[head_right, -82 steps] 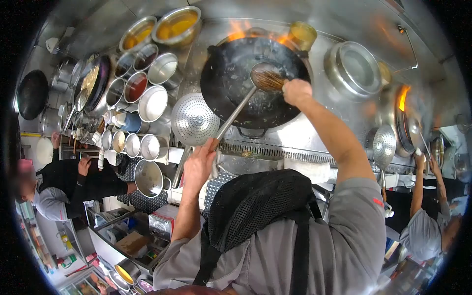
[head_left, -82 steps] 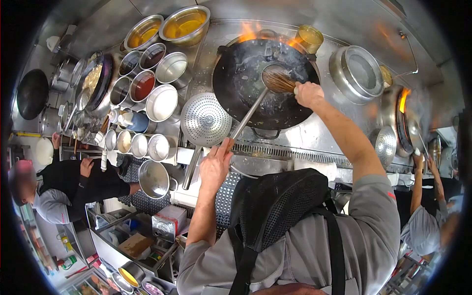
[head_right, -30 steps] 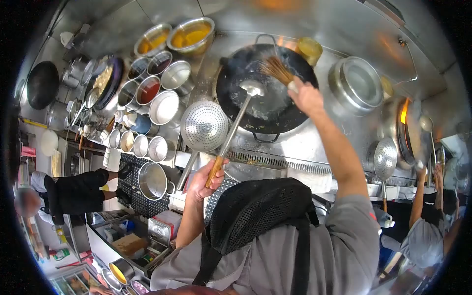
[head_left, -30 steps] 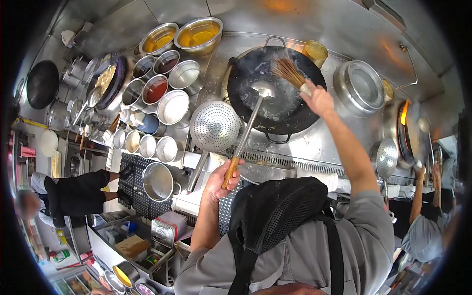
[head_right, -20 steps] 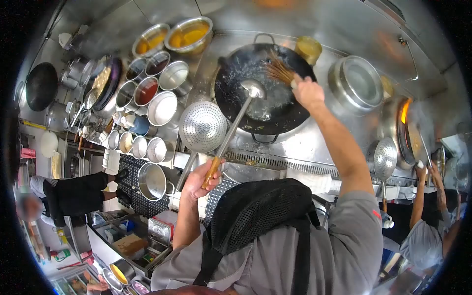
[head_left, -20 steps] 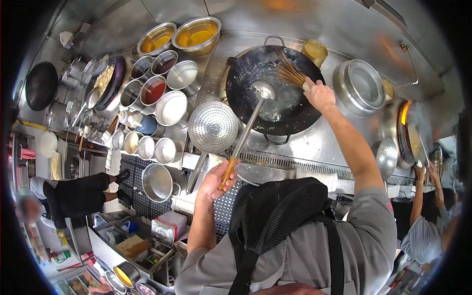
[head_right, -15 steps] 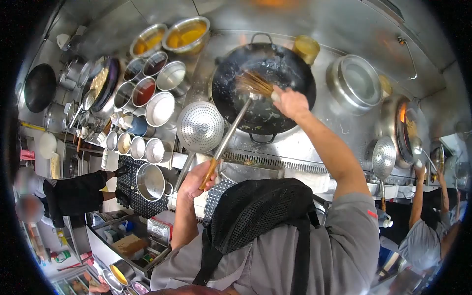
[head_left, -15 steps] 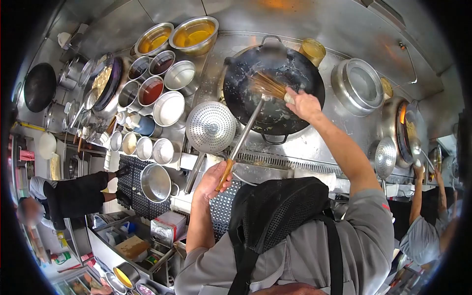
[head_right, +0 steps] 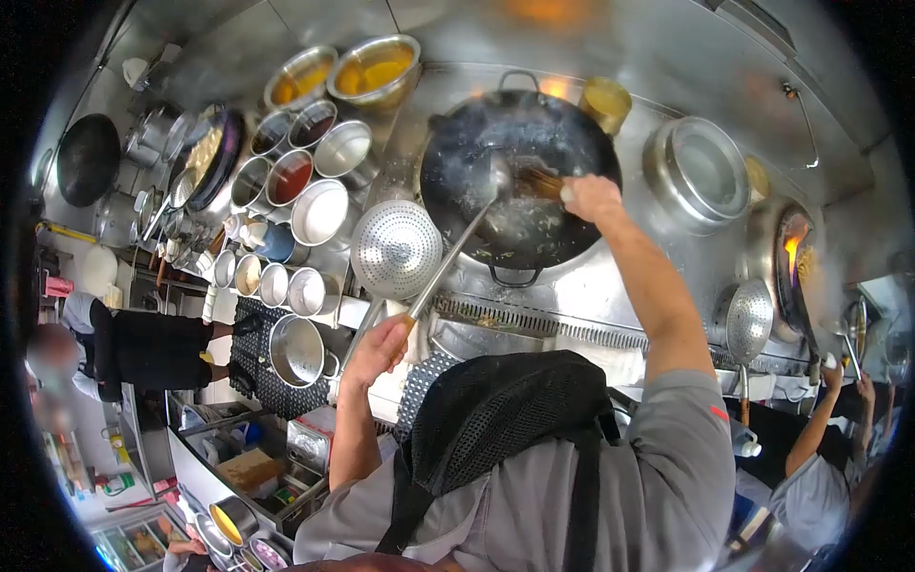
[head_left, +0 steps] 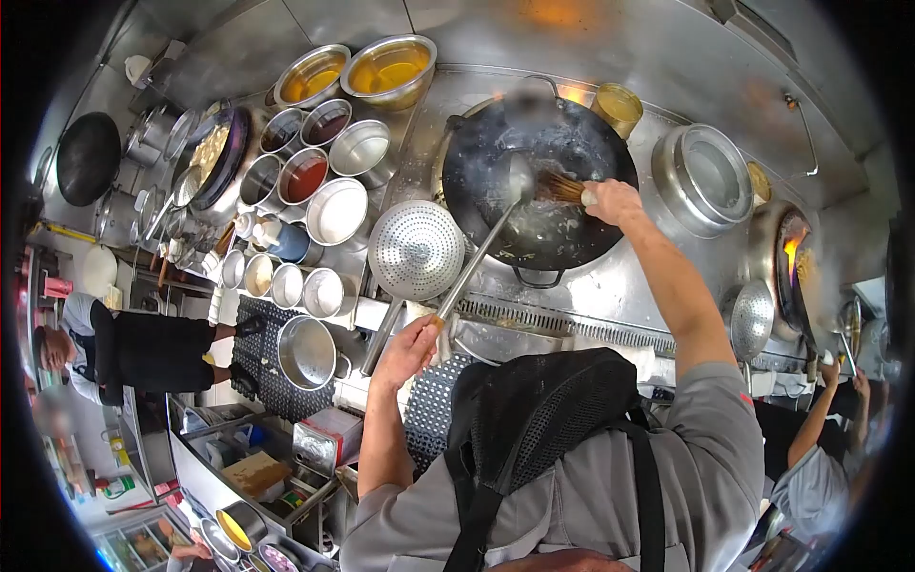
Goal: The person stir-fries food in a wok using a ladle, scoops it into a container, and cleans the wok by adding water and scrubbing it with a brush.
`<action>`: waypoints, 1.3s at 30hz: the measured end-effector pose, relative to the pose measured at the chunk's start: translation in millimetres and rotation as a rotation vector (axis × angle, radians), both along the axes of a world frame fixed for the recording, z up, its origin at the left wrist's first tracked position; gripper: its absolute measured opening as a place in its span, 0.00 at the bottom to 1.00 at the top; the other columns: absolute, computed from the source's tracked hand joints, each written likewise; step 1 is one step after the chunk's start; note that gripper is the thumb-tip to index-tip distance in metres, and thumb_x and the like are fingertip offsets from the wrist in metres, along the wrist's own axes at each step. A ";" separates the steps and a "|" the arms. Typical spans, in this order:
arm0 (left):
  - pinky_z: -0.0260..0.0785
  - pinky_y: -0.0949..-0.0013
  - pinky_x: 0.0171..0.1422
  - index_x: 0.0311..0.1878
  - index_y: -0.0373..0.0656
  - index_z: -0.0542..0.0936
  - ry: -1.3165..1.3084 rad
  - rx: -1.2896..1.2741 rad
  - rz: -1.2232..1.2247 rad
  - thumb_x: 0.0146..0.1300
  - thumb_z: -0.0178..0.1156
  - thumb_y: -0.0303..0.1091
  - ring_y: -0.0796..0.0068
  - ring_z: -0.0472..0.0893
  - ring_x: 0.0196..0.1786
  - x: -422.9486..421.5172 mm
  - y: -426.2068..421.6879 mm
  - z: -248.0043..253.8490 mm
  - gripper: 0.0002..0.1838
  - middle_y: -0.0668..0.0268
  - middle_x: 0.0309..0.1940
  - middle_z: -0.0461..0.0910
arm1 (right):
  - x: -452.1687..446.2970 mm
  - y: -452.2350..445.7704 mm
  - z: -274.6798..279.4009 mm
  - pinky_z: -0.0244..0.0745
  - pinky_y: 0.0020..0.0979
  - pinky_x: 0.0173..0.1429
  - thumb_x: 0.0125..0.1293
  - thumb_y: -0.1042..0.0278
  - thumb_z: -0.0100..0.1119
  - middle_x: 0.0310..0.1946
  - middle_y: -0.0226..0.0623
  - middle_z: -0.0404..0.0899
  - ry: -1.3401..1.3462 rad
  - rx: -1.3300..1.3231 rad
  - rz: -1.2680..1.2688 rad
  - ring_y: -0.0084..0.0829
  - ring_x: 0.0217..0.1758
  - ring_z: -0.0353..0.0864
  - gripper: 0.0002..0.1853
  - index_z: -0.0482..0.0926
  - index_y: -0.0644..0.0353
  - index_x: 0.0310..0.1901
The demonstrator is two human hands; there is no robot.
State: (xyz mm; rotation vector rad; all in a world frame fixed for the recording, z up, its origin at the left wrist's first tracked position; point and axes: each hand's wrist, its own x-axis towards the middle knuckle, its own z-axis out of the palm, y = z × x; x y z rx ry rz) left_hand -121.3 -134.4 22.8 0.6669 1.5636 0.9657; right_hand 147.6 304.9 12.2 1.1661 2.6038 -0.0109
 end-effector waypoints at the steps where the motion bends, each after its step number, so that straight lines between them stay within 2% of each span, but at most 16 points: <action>1: 0.61 0.78 0.22 0.69 0.38 0.75 0.001 -0.001 0.006 0.83 0.52 0.50 0.86 0.69 0.23 -1.4 0.7 -7.0 0.26 0.75 0.25 0.71 | 4.5 0.7 4.0 0.83 0.50 0.59 0.66 0.47 0.68 0.54 0.52 0.85 0.061 0.004 -0.070 0.54 0.56 0.86 0.32 0.74 0.39 0.71; 4: 0.62 0.78 0.22 0.72 0.38 0.73 0.070 0.044 -0.035 0.83 0.51 0.47 0.86 0.69 0.23 -0.3 1.1 -19.3 0.25 0.75 0.24 0.70 | 3.1 -16.1 0.5 0.83 0.51 0.57 0.68 0.46 0.66 0.53 0.51 0.84 0.263 0.062 -0.203 0.55 0.53 0.87 0.33 0.71 0.40 0.73; 6: 0.62 0.78 0.21 0.72 0.39 0.72 -0.120 0.065 -0.041 0.84 0.49 0.47 0.84 0.69 0.22 4.9 10.0 -11.3 0.25 0.73 0.26 0.71 | -8.2 -47.0 2.3 0.84 0.52 0.53 0.70 0.44 0.63 0.49 0.52 0.83 0.469 0.142 -0.226 0.55 0.47 0.88 0.34 0.68 0.41 0.75; 7: 0.62 0.78 0.21 0.72 0.39 0.72 -0.120 0.067 -0.046 0.84 0.49 0.47 0.84 0.69 0.22 6.9 13.2 -11.4 0.25 0.73 0.26 0.71 | -17.1 -67.3 2.2 0.85 0.52 0.50 0.70 0.43 0.63 0.51 0.53 0.83 0.461 0.094 -0.166 0.55 0.45 0.89 0.35 0.67 0.41 0.76; 8: 0.61 0.78 0.21 0.72 0.38 0.72 -0.316 0.013 0.035 0.84 0.48 0.48 0.84 0.69 0.22 8.1 17.1 -11.3 0.26 0.72 0.27 0.72 | -26.4 -89.4 -1.3 0.84 0.51 0.51 0.68 0.43 0.66 0.47 0.52 0.83 0.457 0.103 -0.150 0.55 0.44 0.88 0.38 0.66 0.39 0.77; 9: 0.61 0.78 0.20 0.71 0.37 0.71 -0.510 -0.044 0.115 0.85 0.47 0.49 0.83 0.69 0.21 8.7 20.3 -11.0 0.26 0.70 0.28 0.73 | -29.0 -102.7 -2.9 0.86 0.50 0.50 0.71 0.42 0.62 0.53 0.54 0.82 0.367 0.035 -0.011 0.53 0.46 0.89 0.38 0.62 0.38 0.80; 11: 0.60 0.77 0.18 0.70 0.38 0.72 -0.583 -0.010 0.062 0.85 0.45 0.51 0.82 0.69 0.21 5.5 20.5 -19.2 0.27 0.68 0.30 0.74 | -30.3 -120.0 -18.2 0.85 0.51 0.49 0.71 0.44 0.64 0.51 0.50 0.82 0.521 0.015 0.183 0.54 0.42 0.88 0.37 0.63 0.36 0.79; 16: 0.58 0.80 0.18 0.70 0.38 0.71 -1.077 0.052 0.173 0.84 0.46 0.54 0.84 0.65 0.21 7.9 8.1 -28.2 0.29 0.71 0.28 0.68 | -18.8 -57.7 3.0 0.85 0.48 0.54 0.72 0.46 0.61 0.55 0.53 0.82 0.254 0.018 -0.132 0.53 0.50 0.89 0.34 0.64 0.39 0.78; 18: 0.57 0.83 0.18 0.70 0.38 0.70 -1.119 0.067 0.207 0.84 0.46 0.55 0.85 0.63 0.20 14.1 4.0 -29.8 0.29 0.72 0.28 0.66 | -2.7 -7.5 -9.9 0.84 0.49 0.58 0.70 0.48 0.62 0.54 0.52 0.85 0.012 0.069 -0.103 0.54 0.52 0.88 0.29 0.74 0.44 0.71; 22: 0.58 0.86 0.18 0.71 0.39 0.69 -1.239 0.101 0.231 0.83 0.48 0.57 0.89 0.61 0.21 24.2 0.6 -35.6 0.30 0.74 0.28 0.64 | 18.5 -4.8 4.6 0.83 0.49 0.60 0.69 0.47 0.65 0.53 0.52 0.85 0.169 0.055 -0.133 0.54 0.54 0.87 0.31 0.74 0.48 0.70; 24: 0.58 0.86 0.19 0.70 0.39 0.69 -1.309 0.110 0.236 0.83 0.48 0.56 0.91 0.63 0.21 26.7 4.3 -36.1 0.29 0.75 0.27 0.63 | 9.0 -24.4 4.2 0.82 0.50 0.61 0.69 0.47 0.67 0.54 0.53 0.84 0.591 0.049 -0.301 0.56 0.56 0.86 0.32 0.73 0.47 0.71; 27: 0.55 0.84 0.17 0.70 0.40 0.71 -1.344 0.135 0.265 0.83 0.47 0.56 0.88 0.63 0.21 30.0 10.6 -33.3 0.29 0.74 0.28 0.64 | 1.1 -55.3 -2.4 0.81 0.51 0.62 0.68 0.46 0.68 0.54 0.53 0.84 0.306 -0.012 -0.157 0.55 0.57 0.85 0.33 0.72 0.48 0.71; 31: 0.57 0.85 0.18 0.71 0.36 0.68 -1.439 0.186 0.309 0.84 0.47 0.52 0.88 0.63 0.21 28.2 13.0 -26.0 0.28 0.74 0.28 0.63 | 16.8 -17.9 -5.0 0.81 0.50 0.61 0.69 0.45 0.66 0.53 0.52 0.84 0.058 0.024 -0.196 0.53 0.56 0.86 0.33 0.72 0.48 0.71; 33: 0.57 0.83 0.18 0.72 0.34 0.67 -1.511 0.208 0.343 0.85 0.47 0.50 0.87 0.63 0.21 29.2 14.4 -21.8 0.28 0.73 0.28 0.63 | 16.0 -13.3 -5.0 0.82 0.50 0.60 0.69 0.44 0.66 0.52 0.53 0.84 0.096 0.060 -0.210 0.55 0.55 0.86 0.32 0.73 0.49 0.70; 36: 0.58 0.83 0.18 0.72 0.33 0.67 -1.559 0.221 0.311 0.85 0.46 0.49 0.87 0.63 0.22 29.5 18.1 -19.9 0.28 0.72 0.28 0.63 | -1.6 -36.1 15.1 0.82 0.52 0.59 0.68 0.43 0.66 0.50 0.55 0.84 0.464 0.131 -0.326 0.58 0.52 0.87 0.33 0.73 0.48 0.70; 39: 0.58 0.83 0.18 0.72 0.33 0.67 -1.601 0.217 0.337 0.85 0.46 0.49 0.87 0.64 0.22 31.2 19.2 -21.3 0.28 0.72 0.28 0.64 | -19.6 -55.1 -2.9 0.82 0.51 0.59 0.68 0.42 0.66 0.50 0.55 0.85 0.359 0.055 -0.118 0.57 0.53 0.87 0.33 0.73 0.48 0.70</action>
